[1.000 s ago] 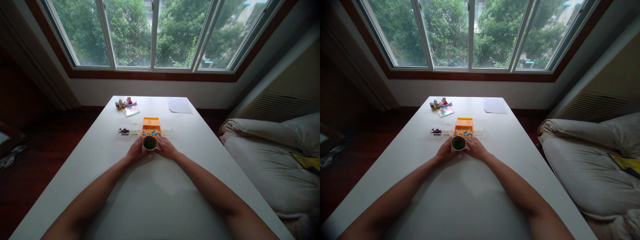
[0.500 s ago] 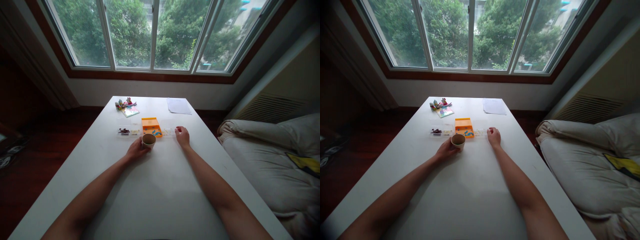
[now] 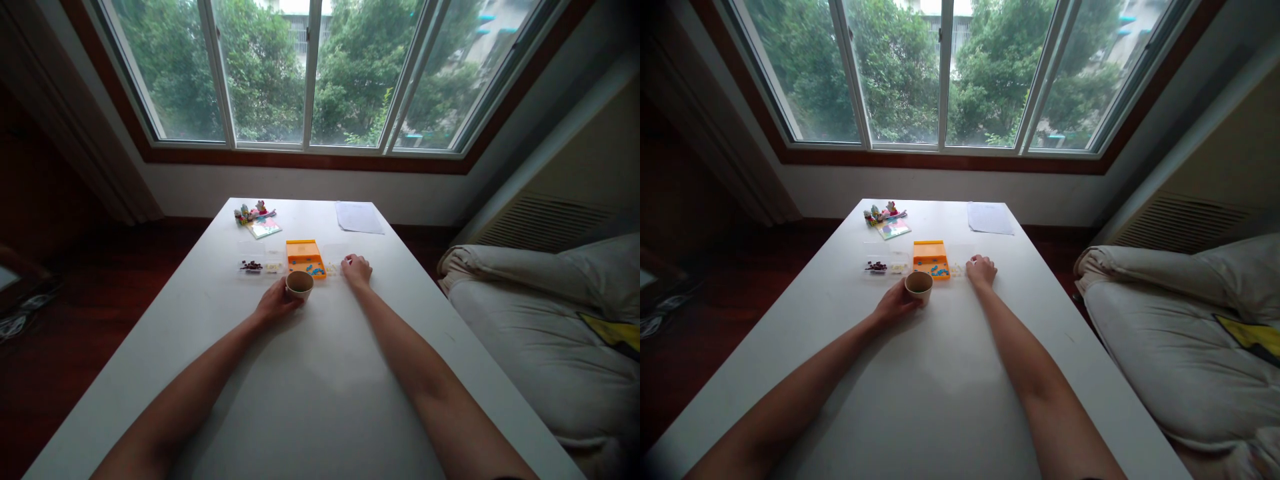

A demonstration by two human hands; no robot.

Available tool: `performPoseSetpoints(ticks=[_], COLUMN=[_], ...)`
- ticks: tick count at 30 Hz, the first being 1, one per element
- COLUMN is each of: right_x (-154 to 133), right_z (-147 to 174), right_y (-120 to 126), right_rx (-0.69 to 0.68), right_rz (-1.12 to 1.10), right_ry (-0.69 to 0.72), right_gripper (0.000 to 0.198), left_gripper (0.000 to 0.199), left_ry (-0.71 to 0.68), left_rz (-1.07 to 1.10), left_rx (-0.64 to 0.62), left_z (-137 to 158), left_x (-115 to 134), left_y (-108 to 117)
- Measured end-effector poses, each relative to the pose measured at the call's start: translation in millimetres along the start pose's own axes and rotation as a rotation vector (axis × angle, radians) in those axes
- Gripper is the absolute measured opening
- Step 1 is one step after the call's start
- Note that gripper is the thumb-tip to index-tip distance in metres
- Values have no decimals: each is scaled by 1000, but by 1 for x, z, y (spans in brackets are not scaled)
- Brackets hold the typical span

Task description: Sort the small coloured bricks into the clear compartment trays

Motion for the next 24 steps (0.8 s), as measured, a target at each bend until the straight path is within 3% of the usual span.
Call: performPoseSetpoints(ticks=[8,16,24], right_x=[-31,-10,5], right_z=[12,10,7], right_y=[-1,-2,-6], right_rx=[-22,-3,66], right_rz=[-41,-305,-610], right_ry=[92,-36,-139], right_gripper=[19,18,36], left_gripper=[56,58,46], left_ry=[-43,-123,-167], left_rz=[-48,-36,-79], left_rx=[11,-29,-79], left_z=[-3,0,1], left_x=[1,12,17], left_y=[-3,-7,-14])
Point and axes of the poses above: each hand's wrist, its own z-axis away from the middle knuckle, its own y-axis out of the back of the hand, x = y × z, the point moved 10 cm from there along -z, towards the middle knuckle, and after that the axes turned 15 degrees about y, right-handed, at the moved point
